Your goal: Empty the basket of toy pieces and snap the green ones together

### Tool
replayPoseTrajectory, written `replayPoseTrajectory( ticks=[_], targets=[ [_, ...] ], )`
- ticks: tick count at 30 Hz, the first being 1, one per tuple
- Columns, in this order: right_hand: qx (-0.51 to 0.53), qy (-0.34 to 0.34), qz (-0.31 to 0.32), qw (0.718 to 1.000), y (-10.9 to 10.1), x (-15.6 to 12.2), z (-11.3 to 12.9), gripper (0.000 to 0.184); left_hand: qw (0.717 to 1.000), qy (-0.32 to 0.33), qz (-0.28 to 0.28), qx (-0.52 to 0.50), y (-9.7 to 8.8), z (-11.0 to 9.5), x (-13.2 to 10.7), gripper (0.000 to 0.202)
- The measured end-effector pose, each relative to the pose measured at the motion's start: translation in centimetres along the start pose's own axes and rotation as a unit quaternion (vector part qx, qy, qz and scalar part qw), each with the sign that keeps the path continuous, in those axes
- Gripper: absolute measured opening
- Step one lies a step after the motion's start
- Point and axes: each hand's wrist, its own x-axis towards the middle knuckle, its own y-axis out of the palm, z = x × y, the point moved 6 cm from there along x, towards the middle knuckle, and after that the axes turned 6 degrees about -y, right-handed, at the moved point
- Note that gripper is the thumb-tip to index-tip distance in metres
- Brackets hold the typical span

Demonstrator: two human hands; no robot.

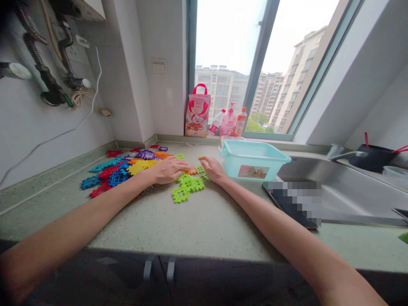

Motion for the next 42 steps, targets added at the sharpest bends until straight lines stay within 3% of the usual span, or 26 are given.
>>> replayPoseTrajectory(
  ticks=[2,5,7,10,14,18,24,27,30,34,38,42],
  targets=[
    [-0.023,-0.075,0.008,0.997,0.1,-0.3,1.7,0.033,1.000,-0.022,0.019,0.006,0.5,0.1,0.3,0.047],
    [-0.050,-0.150,0.055,0.986,0.7,-0.7,3.5,0.031,0.996,-0.088,-0.002,0.025,0.2,1.4,0.2,0.047],
    [-0.064,-0.144,0.085,0.984,1.1,-0.7,3.7,0.033,0.992,-0.118,-0.012,0.052,-0.4,2.4,-0.3,0.039],
    [-0.087,-0.122,0.103,0.983,1.6,-0.5,3.3,0.038,0.992,-0.108,0.003,0.062,-0.9,3.4,-1.0,0.028],
    [-0.104,-0.121,0.134,0.978,2.3,0.4,3.1,0.039,0.997,-0.072,0.019,-0.038,-1.0,3.8,-1.6,0.023],
    [-0.130,-0.095,0.167,0.973,3.2,2.6,3.2,0.032,0.991,-0.042,0.030,-0.120,-0.6,3.7,-1.9,0.031],
    [-0.059,-0.065,0.201,0.976,5.3,5.8,4.7,0.024,0.992,-0.109,-0.054,-0.045,-1.5,5.2,-1.9,0.035],
    [-0.012,-0.073,0.176,0.982,6.2,7.4,5.1,0.023,0.989,-0.126,-0.072,-0.018,-1.4,5.9,-1.9,0.036],
    [-0.028,-0.074,0.111,0.991,6.6,9.6,4.2,0.033,0.993,-0.103,-0.044,-0.024,-0.5,5.9,-1.8,0.042],
    [-0.093,-0.046,0.177,0.979,8.2,11.0,1.5,0.036,0.995,-0.076,0.003,-0.058,0.6,5.6,-1.8,0.038],
    [-0.107,-0.028,0.194,0.975,8.0,9.5,-0.5,0.036,0.991,-0.114,-0.003,-0.076,0.6,5.8,-1.8,0.034],
    [-0.115,-0.028,0.182,0.976,6.6,7.2,-0.7,0.038,0.986,-0.145,-0.011,-0.086,0.6,6.1,-1.6,0.031]
  ],
)
